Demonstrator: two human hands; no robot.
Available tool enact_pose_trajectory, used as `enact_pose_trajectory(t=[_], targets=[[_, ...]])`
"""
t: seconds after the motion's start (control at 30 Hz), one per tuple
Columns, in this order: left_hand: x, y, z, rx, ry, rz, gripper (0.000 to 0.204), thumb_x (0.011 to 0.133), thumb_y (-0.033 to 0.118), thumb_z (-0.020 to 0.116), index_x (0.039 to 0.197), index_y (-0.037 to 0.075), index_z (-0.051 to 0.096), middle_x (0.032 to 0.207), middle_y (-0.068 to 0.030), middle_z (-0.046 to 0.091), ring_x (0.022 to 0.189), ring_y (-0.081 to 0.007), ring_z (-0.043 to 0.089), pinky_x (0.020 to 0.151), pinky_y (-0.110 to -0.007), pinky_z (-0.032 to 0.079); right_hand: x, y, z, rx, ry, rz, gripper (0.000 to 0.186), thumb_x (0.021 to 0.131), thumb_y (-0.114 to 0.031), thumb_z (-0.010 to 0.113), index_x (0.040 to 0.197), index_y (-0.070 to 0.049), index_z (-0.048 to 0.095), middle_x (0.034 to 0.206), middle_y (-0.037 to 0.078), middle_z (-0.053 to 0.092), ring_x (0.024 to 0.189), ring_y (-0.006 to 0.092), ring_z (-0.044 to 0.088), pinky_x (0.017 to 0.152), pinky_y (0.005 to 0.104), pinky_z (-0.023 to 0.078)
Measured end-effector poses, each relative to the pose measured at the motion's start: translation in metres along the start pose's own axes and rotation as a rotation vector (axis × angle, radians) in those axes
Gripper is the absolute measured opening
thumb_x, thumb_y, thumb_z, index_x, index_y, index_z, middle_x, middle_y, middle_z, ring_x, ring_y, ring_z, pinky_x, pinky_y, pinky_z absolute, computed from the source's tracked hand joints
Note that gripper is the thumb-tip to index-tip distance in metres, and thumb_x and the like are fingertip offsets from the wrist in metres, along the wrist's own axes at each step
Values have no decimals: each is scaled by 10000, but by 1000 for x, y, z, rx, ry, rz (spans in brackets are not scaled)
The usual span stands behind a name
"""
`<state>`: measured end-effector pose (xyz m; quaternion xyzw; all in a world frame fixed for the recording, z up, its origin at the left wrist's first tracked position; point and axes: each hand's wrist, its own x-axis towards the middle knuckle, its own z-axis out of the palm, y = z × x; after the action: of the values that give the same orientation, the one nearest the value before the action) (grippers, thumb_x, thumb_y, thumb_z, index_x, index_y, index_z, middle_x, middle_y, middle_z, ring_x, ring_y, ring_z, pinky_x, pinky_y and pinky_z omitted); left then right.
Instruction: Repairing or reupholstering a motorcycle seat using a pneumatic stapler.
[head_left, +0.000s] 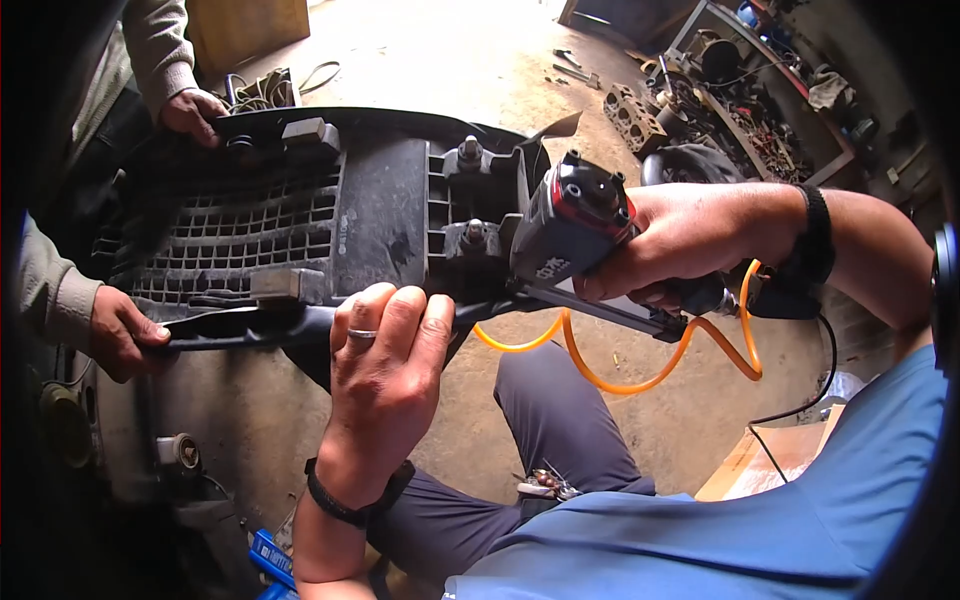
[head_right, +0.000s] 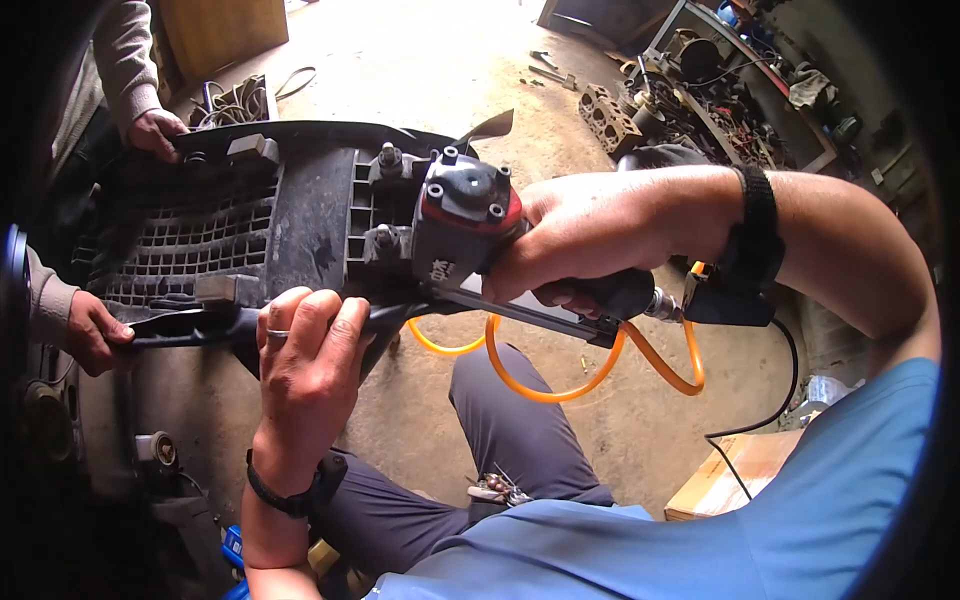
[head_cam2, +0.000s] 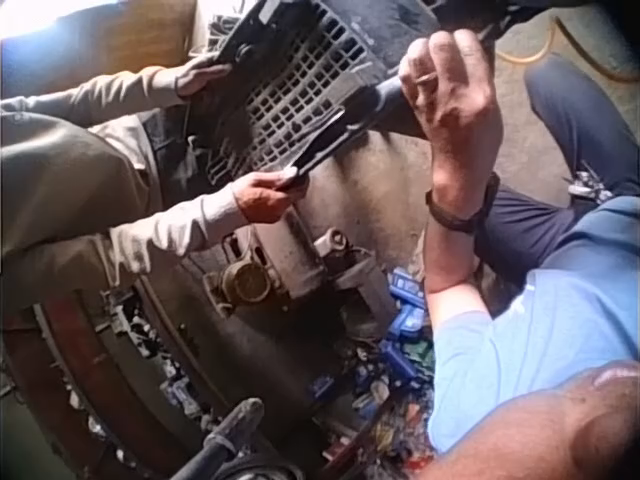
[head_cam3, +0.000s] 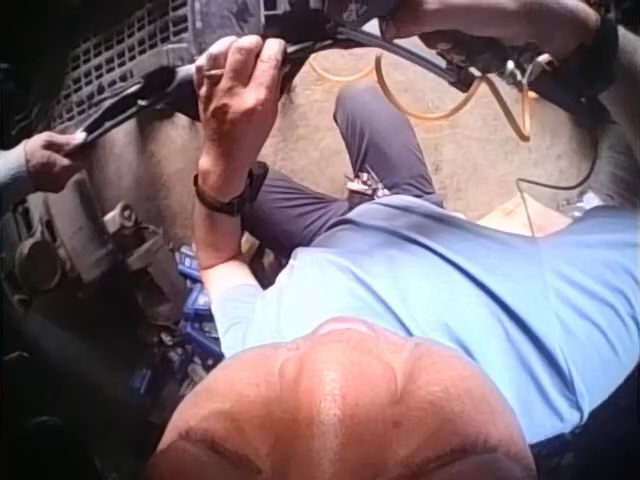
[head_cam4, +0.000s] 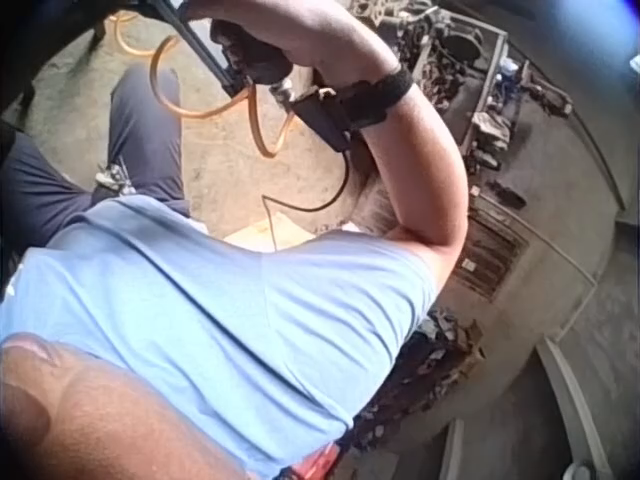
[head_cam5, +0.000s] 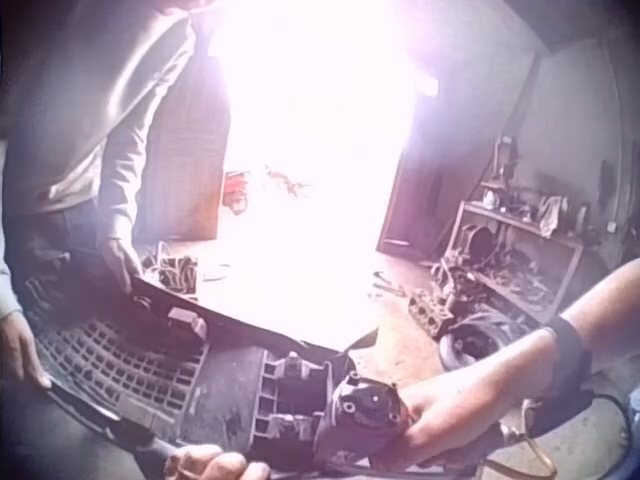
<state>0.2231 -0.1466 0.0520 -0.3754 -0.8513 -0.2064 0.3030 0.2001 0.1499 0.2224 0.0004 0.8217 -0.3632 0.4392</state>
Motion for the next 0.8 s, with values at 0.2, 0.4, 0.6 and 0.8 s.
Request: enact_pose_trajectory(t=[0.2, 0.4, 0.6, 0.8], targets=[[4, -2, 3, 30, -7, 45, 300, 855, 114, 759, 1136, 13, 792, 1131, -79, 677, 1132, -266, 653, 1026, -445, 491, -8, -1, 2, 231, -1, 13, 283, 1073, -318, 766, 1176, -55, 735, 724, 10, 604, 596, 107, 608, 552, 303, 524], [1, -6, 9, 24, 47, 37, 300, 870, 125, 760, 1137, -5, 797, 1128, -91, 692, 1110, -261, 664, 1009, -440, 499, 20, 0, -1, 437, -101, 131, 347, 1080, -311, 740, 1163, 26, 756, 691, 14, 561, 559, 136, 579, 536, 338, 525], [-2, -8, 11, 12, 69, 42, 308, 856, 135, 761, 1125, -9, 806, 1118, -92, 694, 1114, -263, 672, 1008, -430, 508, 16, -16, 3, 419, -76, 258, 411, 1067, -376, 727, 1143, 27, 749, 679, 2, 536, 559, 139, 553, 561, 349, 527], [-3, -7, 10, 4, 68, 11, 322, 867, 138, 756, 1153, -2, 803, 1142, -97, 706, 1125, -262, 681, 1018, -426, 518, 15, -12, 7, 454, -79, 244, 401, 1069, -353, 712, 1191, 28, 755, 684, 10, 543, 558, 147, 555, 566, 346, 530]])
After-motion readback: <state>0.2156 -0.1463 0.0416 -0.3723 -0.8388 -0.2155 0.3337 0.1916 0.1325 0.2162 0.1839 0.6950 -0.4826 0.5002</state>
